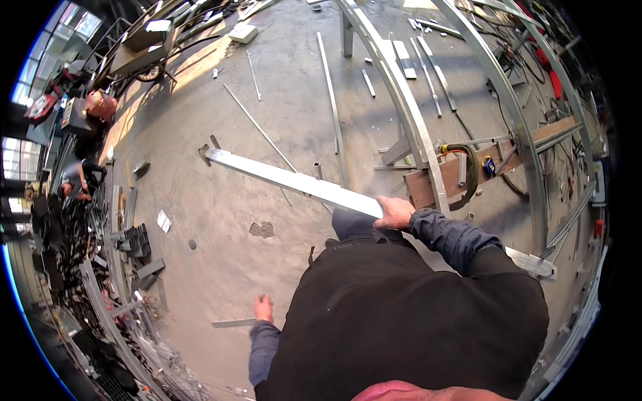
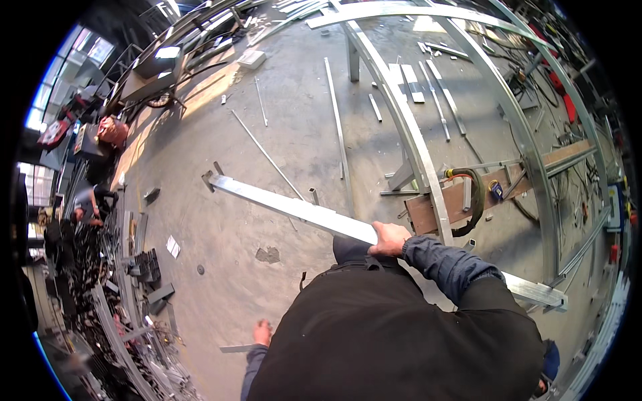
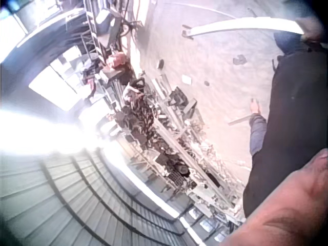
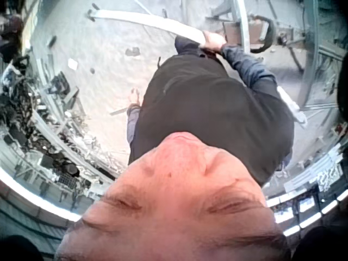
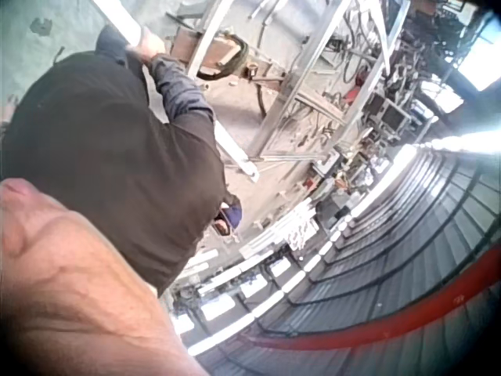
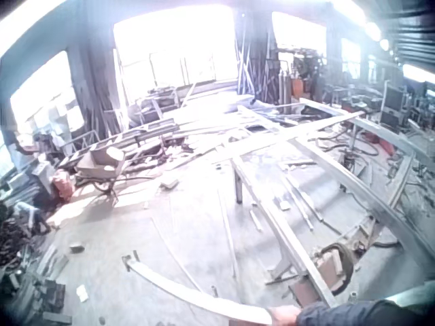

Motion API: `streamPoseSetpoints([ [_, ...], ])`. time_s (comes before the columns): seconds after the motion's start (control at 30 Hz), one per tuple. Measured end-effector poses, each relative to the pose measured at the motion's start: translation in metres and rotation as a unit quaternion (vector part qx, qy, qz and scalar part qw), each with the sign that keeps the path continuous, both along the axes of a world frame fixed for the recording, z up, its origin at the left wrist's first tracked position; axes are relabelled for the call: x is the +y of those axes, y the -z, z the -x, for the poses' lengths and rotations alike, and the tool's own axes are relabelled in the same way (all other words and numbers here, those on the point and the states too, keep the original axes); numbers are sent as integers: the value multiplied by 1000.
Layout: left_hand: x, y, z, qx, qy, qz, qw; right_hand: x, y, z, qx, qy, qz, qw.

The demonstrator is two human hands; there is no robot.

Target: The person measures and positions metal bars, then lifts and aligns them with a coworker to assemble a large metal frame. They repeatedly pick up, carry, and place metal bars into position, coordinating with another worker to fit components together.

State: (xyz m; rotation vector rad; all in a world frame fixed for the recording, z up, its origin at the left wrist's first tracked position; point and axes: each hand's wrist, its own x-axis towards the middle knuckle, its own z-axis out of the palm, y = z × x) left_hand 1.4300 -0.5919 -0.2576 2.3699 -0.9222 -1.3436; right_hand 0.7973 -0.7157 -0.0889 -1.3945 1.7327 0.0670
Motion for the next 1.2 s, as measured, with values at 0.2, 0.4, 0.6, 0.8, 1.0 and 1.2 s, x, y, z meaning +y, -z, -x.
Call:
streamPoseSetpoints([
  [0.2,-343,-72,-29,12,-29,113,993,-102,77,-21,-8,142,20,990],
  [0.4,-512,0,62,105,38,-10,994,-242,223,-23,-42,296,22,954],
  [0.6,-622,73,221,80,499,-3,863,-405,356,-13,-3,367,-27,930],
  [0.8,-684,157,373,194,700,85,682,-559,519,-6,34,412,0,911],
  [1.0,-707,208,389,233,708,69,663,-655,665,9,93,452,18,887],
  [1.2,-735,236,380,272,676,57,682,-665,780,11,158,456,-20,875],
])
